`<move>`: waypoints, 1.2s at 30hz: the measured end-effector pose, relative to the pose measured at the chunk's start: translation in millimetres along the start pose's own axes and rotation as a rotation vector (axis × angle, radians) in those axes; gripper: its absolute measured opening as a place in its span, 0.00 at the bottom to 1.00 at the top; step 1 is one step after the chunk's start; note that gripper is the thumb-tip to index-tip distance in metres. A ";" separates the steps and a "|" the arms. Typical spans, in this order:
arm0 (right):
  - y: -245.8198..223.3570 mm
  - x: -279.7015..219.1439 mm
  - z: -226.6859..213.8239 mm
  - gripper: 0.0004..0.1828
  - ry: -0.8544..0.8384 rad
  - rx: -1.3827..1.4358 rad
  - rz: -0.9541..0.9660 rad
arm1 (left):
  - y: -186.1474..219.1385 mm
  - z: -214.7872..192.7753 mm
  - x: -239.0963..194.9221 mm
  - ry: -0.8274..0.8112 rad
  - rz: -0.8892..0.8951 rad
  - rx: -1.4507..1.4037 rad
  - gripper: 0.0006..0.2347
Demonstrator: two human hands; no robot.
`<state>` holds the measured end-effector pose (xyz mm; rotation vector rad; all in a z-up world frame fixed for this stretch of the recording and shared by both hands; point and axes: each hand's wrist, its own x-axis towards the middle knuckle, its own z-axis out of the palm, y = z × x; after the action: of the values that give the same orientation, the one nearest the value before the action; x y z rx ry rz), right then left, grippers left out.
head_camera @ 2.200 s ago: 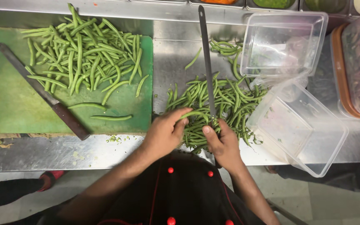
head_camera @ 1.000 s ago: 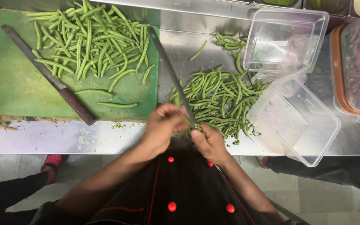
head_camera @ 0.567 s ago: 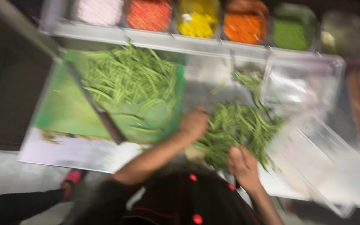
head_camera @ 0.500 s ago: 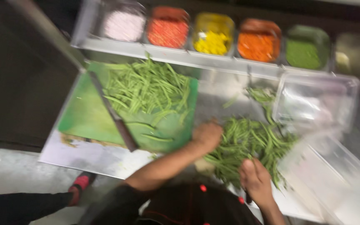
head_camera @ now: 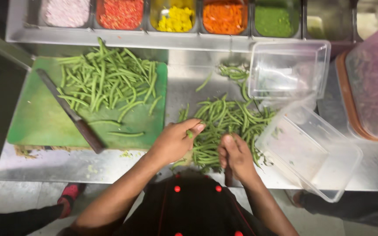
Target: The person trims the ends of green beans by hand and with a knife, placing trimmed beans on a green cutting board. The person repeatedly picks up beans, snaps off the ends, and uses a knife to trim additional pieces.
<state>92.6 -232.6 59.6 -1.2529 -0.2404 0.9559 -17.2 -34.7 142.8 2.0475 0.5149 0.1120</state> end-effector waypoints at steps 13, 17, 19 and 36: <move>-7.3 -0.5 -25.1 0.20 -0.264 -0.391 0.052 | 15.8 65.7 -34.1 0.136 0.169 0.246 0.16; -5.7 -5.9 -26.9 0.22 -0.291 -0.407 0.026 | -9.0 70.3 -17.4 0.388 -0.078 -0.288 0.04; -13.2 -7.3 -18.9 0.19 -0.299 -0.472 -0.060 | -20.5 55.4 -13.9 0.373 -0.276 -1.038 0.06; 43.7 -12.4 62.9 0.14 0.144 -0.516 -0.170 | -133.7 8.8 53.9 0.377 0.042 -0.059 0.08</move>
<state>24.3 -197.9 46.9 -1.7342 -0.4934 0.6706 -7.7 37.0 17.8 1.9864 0.6906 0.5396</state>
